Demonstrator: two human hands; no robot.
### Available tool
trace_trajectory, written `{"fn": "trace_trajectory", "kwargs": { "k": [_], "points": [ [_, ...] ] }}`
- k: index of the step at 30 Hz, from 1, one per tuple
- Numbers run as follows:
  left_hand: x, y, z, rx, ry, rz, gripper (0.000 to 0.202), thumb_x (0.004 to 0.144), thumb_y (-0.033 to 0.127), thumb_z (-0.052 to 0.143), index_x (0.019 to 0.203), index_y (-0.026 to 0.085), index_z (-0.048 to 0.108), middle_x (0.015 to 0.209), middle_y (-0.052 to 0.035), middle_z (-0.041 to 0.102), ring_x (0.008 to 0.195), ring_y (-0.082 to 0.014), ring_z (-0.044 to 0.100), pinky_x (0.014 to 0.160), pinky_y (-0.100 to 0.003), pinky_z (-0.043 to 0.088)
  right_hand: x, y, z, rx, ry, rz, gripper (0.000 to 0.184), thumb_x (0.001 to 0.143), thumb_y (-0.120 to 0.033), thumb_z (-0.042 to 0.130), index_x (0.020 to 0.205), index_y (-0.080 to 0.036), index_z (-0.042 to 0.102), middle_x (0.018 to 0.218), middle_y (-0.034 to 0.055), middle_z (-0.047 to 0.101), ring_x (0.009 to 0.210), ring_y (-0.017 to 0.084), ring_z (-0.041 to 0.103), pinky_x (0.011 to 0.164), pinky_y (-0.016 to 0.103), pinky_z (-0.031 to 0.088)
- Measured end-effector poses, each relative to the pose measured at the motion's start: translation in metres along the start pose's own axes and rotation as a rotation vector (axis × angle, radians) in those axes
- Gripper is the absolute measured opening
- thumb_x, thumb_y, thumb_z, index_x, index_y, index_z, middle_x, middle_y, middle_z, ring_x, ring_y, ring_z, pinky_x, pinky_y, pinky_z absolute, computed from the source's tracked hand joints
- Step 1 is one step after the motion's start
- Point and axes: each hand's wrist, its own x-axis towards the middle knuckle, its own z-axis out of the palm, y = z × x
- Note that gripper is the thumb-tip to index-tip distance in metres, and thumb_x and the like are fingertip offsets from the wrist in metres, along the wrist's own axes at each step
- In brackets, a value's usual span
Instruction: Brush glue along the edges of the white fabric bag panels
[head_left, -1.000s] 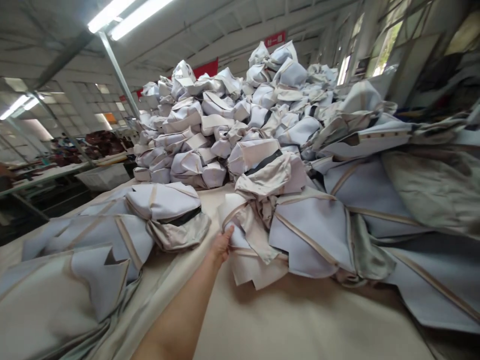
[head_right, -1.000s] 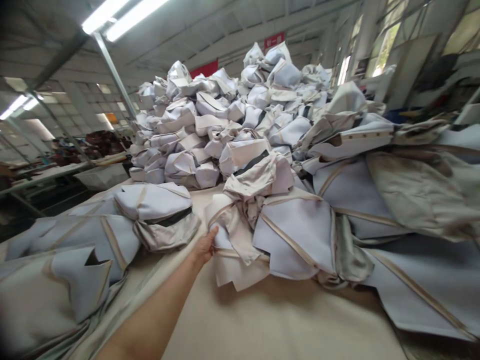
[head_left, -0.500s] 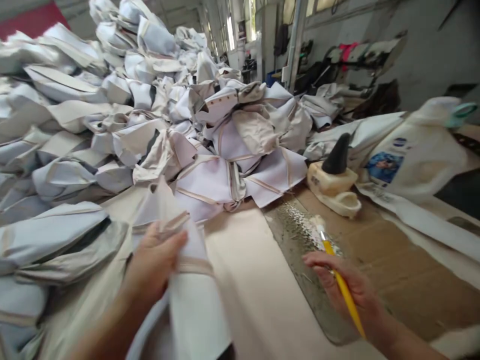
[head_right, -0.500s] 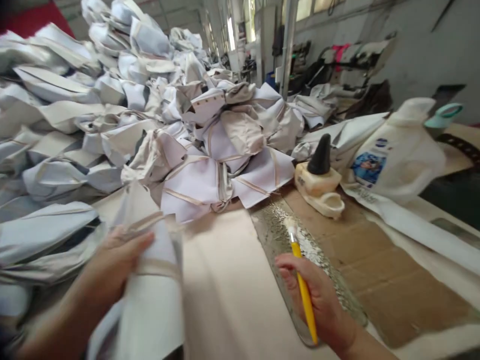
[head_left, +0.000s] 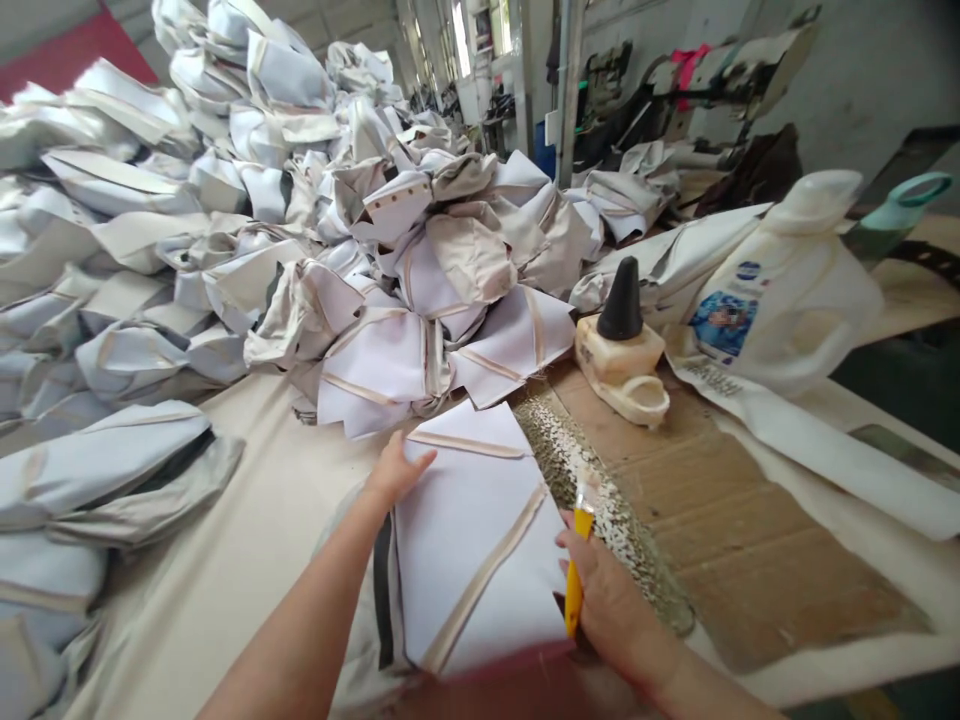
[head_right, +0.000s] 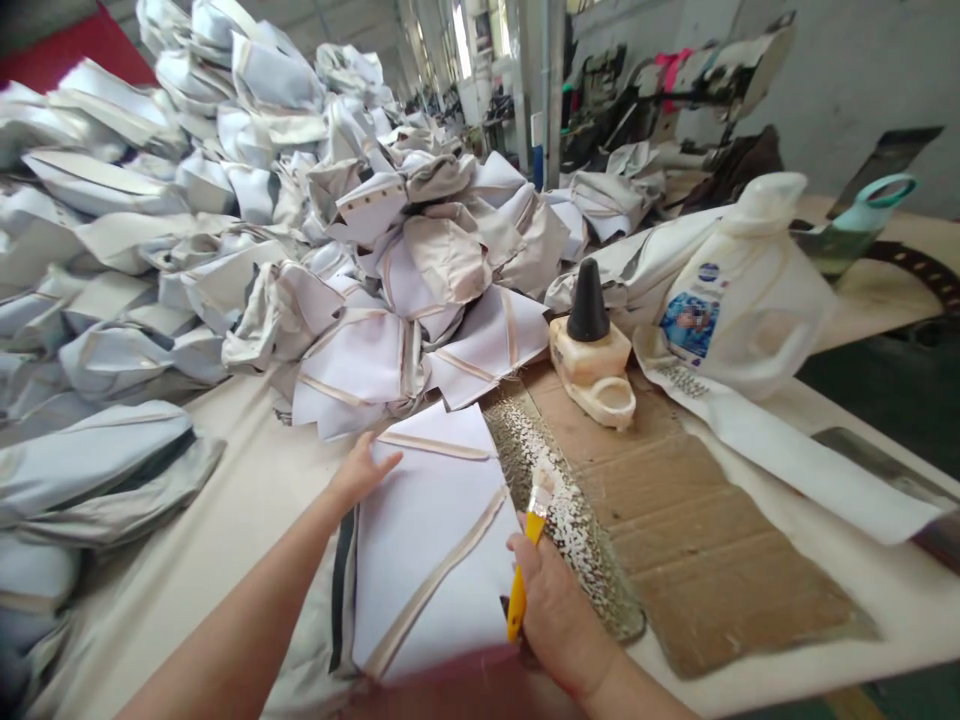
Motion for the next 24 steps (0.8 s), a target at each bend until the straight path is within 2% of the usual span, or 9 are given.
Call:
{"fn": "trace_trajectory", "kwargs": {
  "k": [2,5,8,10,13,15,18,21,24],
  "points": [
    [0.009,-0.011,-0.002,-0.002,-0.042,-0.020,0.044,0.075,0.034,0.056,0.111,0.009,0.055,0.107,-0.0126,0.063,0.099,-0.0240,0.057,0.084,-0.030,0.044,0.002,-0.001,-0.002,-0.009,0.025,-0.044,0.030,0.084,-0.009,0.031,0.110,-0.013,0.045,0.111,0.0209,0.054,0.105,0.029,0.054,0.084,0.045,0.051],
    [0.009,-0.010,-0.016,0.006,-0.039,-0.008,0.030,0.083,0.031,0.041,0.099,0.015,0.061,0.092,-0.0043,0.068,0.086,-0.0184,0.061,0.076,-0.023,0.045,-0.001,0.001,-0.015,0.010,0.029,-0.045,0.034,0.081,-0.004,0.030,0.111,-0.013,0.044,0.110,0.0193,0.055,0.103,0.026,0.056,0.082,0.041,0.053],
    [0.007,0.008,-0.035,0.044,-0.012,0.041,0.033,0.086,0.035,0.036,0.099,0.020,0.063,0.097,-0.0020,0.067,0.091,-0.0190,0.060,0.080,-0.024,0.043,-0.010,0.012,-0.028,-0.055,0.034,-0.077,0.038,0.079,-0.001,0.031,0.113,-0.012,0.044,0.118,0.0218,0.051,0.106,0.028,0.053,0.081,0.042,0.053],
    [0.006,0.027,-0.037,0.096,0.004,0.069,0.033,0.085,0.034,0.038,0.102,0.019,0.063,0.102,-0.0065,0.066,0.098,-0.0236,0.057,0.087,-0.031,0.041,-0.016,0.022,-0.031,-0.182,0.048,-0.110,0.037,0.079,-0.001,0.033,0.109,-0.013,0.049,0.115,0.0225,0.052,0.105,0.035,0.052,0.077,0.050,0.052],
    [-0.001,0.059,-0.016,0.168,0.043,0.113,0.039,0.084,0.028,0.040,0.117,0.015,0.057,0.123,-0.0153,0.054,0.118,-0.0324,0.043,0.097,-0.046,0.031,-0.015,0.032,-0.034,-0.279,0.028,-0.150,0.027,0.081,-0.005,0.040,0.102,-0.014,0.055,0.104,0.0218,0.057,0.103,0.042,0.050,0.073,0.058,0.049],
    [-0.010,0.078,0.010,0.182,-0.017,0.240,0.045,0.085,0.032,0.040,0.129,0.023,0.047,0.139,-0.0099,0.040,0.131,-0.0324,0.025,0.102,-0.055,0.020,-0.006,0.035,-0.042,-0.198,-0.031,-0.167,0.021,0.085,-0.013,0.044,0.104,-0.014,0.055,0.111,0.0217,0.054,0.109,0.040,0.047,0.079,0.056,0.048],
    [-0.024,0.098,0.049,0.165,-0.221,0.444,0.048,0.084,0.048,0.041,0.132,0.039,0.038,0.146,0.0004,0.027,0.136,-0.0322,0.010,0.099,-0.067,0.006,0.021,0.045,-0.072,-0.035,-0.038,-0.117,0.025,0.090,-0.025,0.046,0.112,-0.015,0.050,0.121,0.0180,0.051,0.112,0.031,0.047,0.088,0.045,0.047],
    [-0.029,0.108,0.073,0.160,-0.254,0.454,0.052,0.082,0.055,0.042,0.132,0.041,0.038,0.148,-0.0004,0.021,0.136,-0.0348,0.004,0.094,-0.072,-0.003,0.061,0.074,-0.114,0.037,0.101,0.137,0.029,0.093,-0.033,0.038,0.113,-0.017,0.052,0.093,0.0101,0.063,0.086,0.023,0.060,0.077,0.036,0.050],
    [-0.026,0.111,0.080,0.163,-0.227,0.457,0.052,0.081,0.056,0.041,0.131,0.040,0.040,0.148,-0.0018,0.022,0.136,-0.0357,0.001,0.092,-0.073,-0.007,0.107,0.117,-0.146,0.071,0.338,0.498,0.039,0.093,-0.040,0.030,0.087,-0.015,0.059,0.063,0.0043,0.059,0.060,0.019,0.059,0.063,0.031,0.049]
  ]
}}
